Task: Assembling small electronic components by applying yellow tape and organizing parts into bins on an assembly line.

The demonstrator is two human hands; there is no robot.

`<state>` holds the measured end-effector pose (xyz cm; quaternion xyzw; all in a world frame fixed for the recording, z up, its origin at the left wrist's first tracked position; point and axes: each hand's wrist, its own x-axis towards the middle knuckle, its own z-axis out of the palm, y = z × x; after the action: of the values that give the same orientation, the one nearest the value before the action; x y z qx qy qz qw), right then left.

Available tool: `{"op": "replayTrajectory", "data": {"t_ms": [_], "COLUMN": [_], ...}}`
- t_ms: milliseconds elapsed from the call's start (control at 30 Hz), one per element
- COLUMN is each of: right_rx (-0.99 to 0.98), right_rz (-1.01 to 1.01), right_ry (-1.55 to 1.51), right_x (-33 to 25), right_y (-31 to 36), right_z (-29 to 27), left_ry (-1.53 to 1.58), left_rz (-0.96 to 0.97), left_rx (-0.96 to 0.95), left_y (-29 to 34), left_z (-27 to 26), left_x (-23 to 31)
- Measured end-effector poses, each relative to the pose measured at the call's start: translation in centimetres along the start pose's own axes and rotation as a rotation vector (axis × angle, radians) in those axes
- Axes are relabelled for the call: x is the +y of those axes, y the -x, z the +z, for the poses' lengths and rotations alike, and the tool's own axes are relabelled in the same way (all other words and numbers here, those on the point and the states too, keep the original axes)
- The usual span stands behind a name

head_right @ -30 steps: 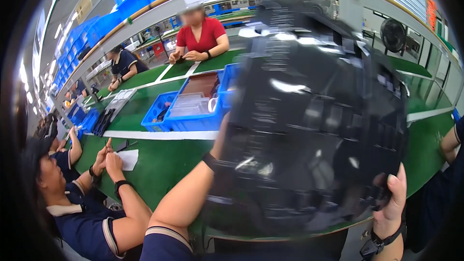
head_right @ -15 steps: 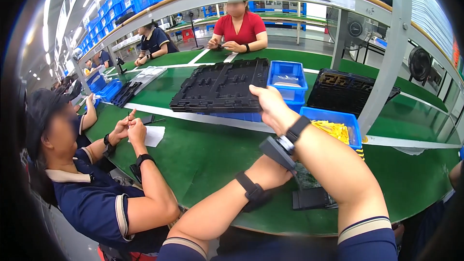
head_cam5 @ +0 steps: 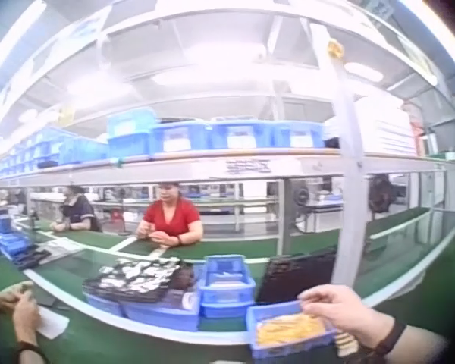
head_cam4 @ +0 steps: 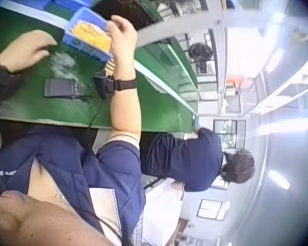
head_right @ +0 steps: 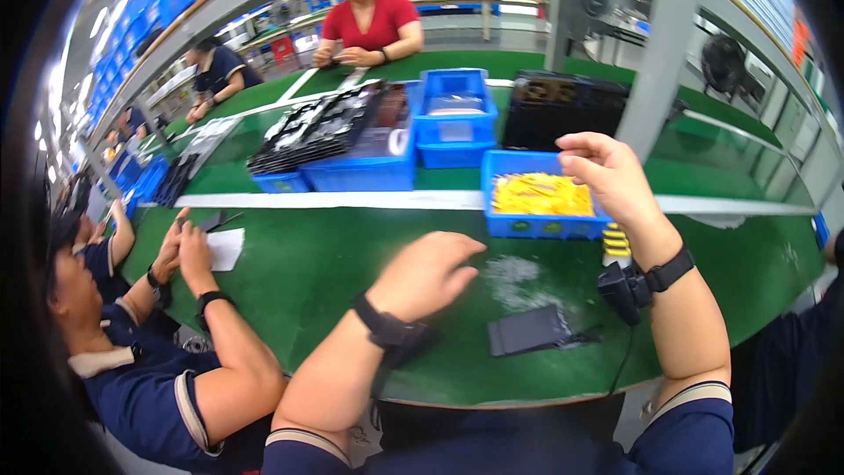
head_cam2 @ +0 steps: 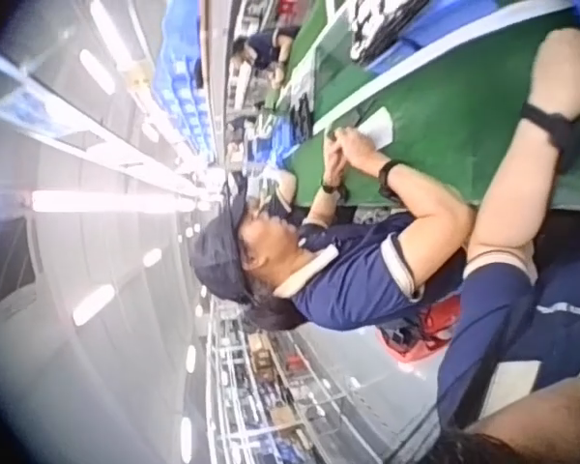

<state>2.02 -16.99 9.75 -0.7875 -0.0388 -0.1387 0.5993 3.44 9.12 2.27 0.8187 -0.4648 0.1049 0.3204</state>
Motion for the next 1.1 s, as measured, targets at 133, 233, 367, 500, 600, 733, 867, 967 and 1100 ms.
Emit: {"op": "replayTrajectory", "data": {"t_ms": [133, 233, 367, 500, 600, 733, 867, 967, 1100], "right_rx": [0.231, 0.226, 0.09, 0.134, 0.186, 0.197, 0.368, 0.432, -0.034], "right_rz": [0.05, 0.15, 0.366, 0.331, 0.427, 0.514, 0.124, -0.044, 0.181], "right_ry": [0.484, 0.744, 0.817, 0.891, 0.65, 0.552, 0.837, 0.464, -0.068], "right_x": [3.9, 6.7, 9.4, 9.6, 10.2, 9.0, 7.3, 4.5, 1.2], "right_y": [4.2, 6.4, 6.2, 6.1, 6.0, 6.1, 6.6, 6.6, 6.9], "right_z": [-7.3, -8.8, -9.1, -8.0, -8.6, -8.4, -7.8, -5.9, -0.6], "left_ry": [0.018, 0.038, 0.056, 0.024, 0.236, 0.35, 0.409, 0.45, 0.685], "left_rz": [-0.01, -0.061, -0.051, -0.043, -0.21, -0.307, -0.311, -0.302, -0.267], "left_rx": [0.043, 0.01, -0.024, 0.0, 0.005, -0.016, -0.022, -0.025, 0.058], "left_y": [-0.4, -1.3, -3.7, -5.2, -5.1, -3.8, -3.7, -3.8, -3.3], "left_z": [-0.5, -1.9, -2.1, -2.2, -0.6, 2.0, 2.3, 2.5, 3.3], "left_x": [0.7, 2.9, 5.3, 6.3, 5.1, 2.7, 2.6, 3.2, 3.1]}}
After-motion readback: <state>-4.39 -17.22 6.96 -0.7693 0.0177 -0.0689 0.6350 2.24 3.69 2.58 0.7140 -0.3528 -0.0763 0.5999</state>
